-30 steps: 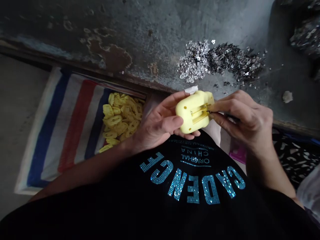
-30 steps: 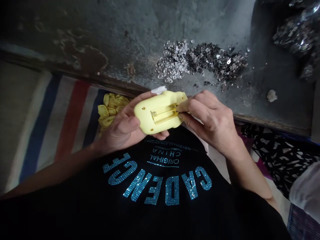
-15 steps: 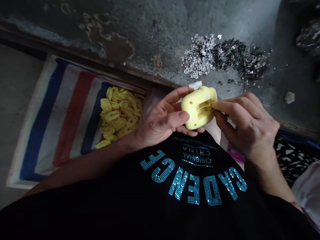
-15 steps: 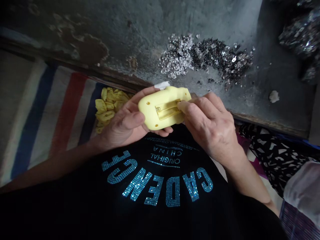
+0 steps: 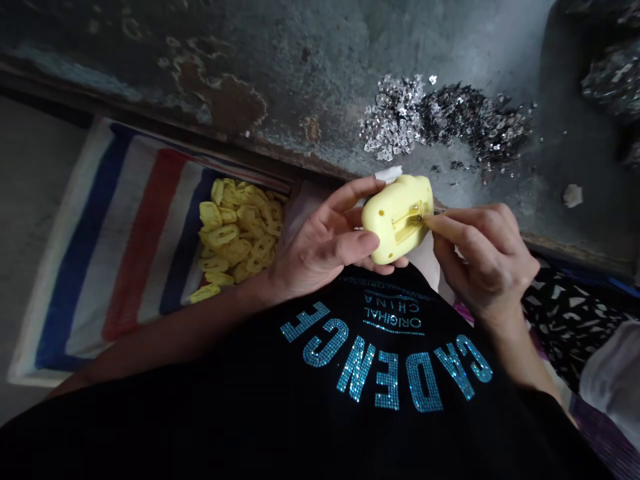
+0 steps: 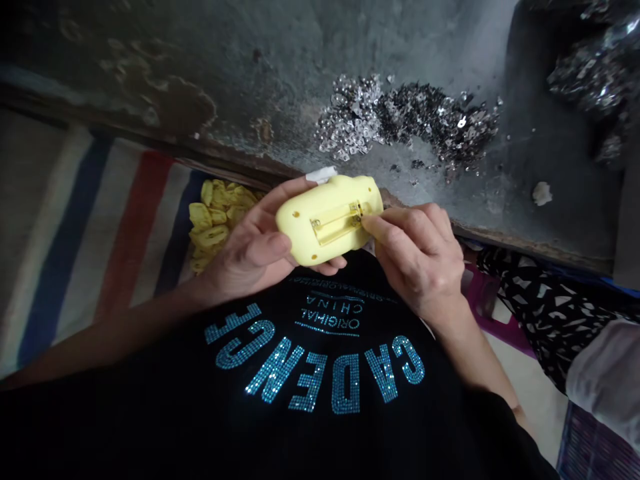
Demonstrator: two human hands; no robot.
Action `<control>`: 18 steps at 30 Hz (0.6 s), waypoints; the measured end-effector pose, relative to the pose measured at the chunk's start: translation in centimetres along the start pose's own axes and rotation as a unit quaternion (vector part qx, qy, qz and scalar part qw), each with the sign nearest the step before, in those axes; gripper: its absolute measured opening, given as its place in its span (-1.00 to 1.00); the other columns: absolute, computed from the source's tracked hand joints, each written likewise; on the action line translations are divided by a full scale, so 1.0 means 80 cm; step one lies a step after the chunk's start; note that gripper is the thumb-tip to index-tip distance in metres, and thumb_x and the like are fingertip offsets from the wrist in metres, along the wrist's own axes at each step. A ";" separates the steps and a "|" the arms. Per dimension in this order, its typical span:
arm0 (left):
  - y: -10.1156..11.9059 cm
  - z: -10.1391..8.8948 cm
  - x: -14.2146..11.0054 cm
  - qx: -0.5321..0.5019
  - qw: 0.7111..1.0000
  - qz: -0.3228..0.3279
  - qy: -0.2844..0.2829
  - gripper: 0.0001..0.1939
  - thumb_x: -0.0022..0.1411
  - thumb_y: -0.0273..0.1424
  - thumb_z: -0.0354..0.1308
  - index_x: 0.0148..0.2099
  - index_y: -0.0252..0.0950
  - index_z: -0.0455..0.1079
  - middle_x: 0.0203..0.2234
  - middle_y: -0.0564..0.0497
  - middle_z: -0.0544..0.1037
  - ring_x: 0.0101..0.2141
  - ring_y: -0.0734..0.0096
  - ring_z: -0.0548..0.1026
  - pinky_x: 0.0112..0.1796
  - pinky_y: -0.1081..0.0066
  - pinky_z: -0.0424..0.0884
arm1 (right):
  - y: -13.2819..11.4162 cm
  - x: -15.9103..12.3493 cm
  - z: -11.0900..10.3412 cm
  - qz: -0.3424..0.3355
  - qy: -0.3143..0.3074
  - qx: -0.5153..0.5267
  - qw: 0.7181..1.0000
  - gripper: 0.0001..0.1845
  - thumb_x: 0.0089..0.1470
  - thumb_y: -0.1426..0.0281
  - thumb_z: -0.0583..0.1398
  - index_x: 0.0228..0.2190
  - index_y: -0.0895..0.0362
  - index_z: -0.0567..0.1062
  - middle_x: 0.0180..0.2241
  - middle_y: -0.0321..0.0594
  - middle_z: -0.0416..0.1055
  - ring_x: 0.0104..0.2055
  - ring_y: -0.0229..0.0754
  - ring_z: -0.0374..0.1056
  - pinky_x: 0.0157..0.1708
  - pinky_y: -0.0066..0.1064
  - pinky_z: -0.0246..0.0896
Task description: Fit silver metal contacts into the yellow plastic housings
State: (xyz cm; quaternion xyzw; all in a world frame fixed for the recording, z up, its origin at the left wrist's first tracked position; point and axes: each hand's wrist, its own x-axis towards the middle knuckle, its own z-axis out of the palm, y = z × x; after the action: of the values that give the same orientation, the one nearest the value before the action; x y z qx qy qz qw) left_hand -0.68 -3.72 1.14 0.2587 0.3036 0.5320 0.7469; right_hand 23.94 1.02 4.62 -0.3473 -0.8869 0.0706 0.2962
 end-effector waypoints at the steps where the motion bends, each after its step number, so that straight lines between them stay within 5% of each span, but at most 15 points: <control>1: 0.000 0.001 -0.001 0.010 1.000 0.006 -0.001 -0.33 0.31 -0.11 0.60 0.37 -0.04 0.52 0.12 -0.04 0.77 -0.23 0.06 0.83 -0.28 0.23 0.81 | 0.000 0.001 0.001 -0.003 0.008 0.006 1.000 -0.52 0.36 0.55 0.37 0.17 -0.17 0.66 -0.06 -0.20 0.75 -0.14 0.01 0.60 -0.14 -0.09 0.51; 6: 0.000 0.000 -0.007 0.054 0.997 0.043 -0.028 -0.28 0.30 -0.24 0.59 0.44 -0.02 0.52 0.10 -0.02 0.76 -0.04 -0.01 0.81 -0.05 0.10 0.84 | 0.004 0.012 0.000 0.058 0.022 0.121 0.991 -0.79 0.36 0.49 0.41 -0.06 -0.07 0.72 -0.18 -0.23 0.74 -0.19 -0.03 0.64 -0.16 -0.12 0.57; 11: -0.009 -0.010 -0.011 0.131 0.989 0.054 -0.047 -0.11 0.21 -0.37 0.62 0.51 0.15 0.46 0.09 0.05 0.71 0.07 0.06 0.77 0.02 0.25 0.81 | 0.010 0.022 0.001 0.067 -0.003 0.130 0.989 -0.95 0.37 0.38 0.40 -0.18 -0.04 0.68 -0.27 -0.24 0.66 -0.23 -0.02 0.57 -0.14 -0.06 0.59; 18: -0.012 -0.009 -0.005 0.124 0.988 0.065 -0.065 -0.19 0.31 -0.33 0.57 0.52 0.06 0.41 0.09 -0.02 0.74 -0.02 0.10 0.80 -0.07 0.30 0.81 | 0.008 0.019 0.015 0.102 0.029 0.146 0.983 -0.82 0.27 0.48 0.34 -0.33 0.00 0.49 -0.37 -0.31 0.46 -0.32 -0.12 0.40 -0.23 -0.16 0.47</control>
State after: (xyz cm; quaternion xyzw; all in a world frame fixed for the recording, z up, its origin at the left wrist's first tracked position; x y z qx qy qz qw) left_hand -0.73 -4.37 0.05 0.4026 0.3009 0.5200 0.6907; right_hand 22.75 2.62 4.13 -0.3910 -0.8179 0.2196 0.3606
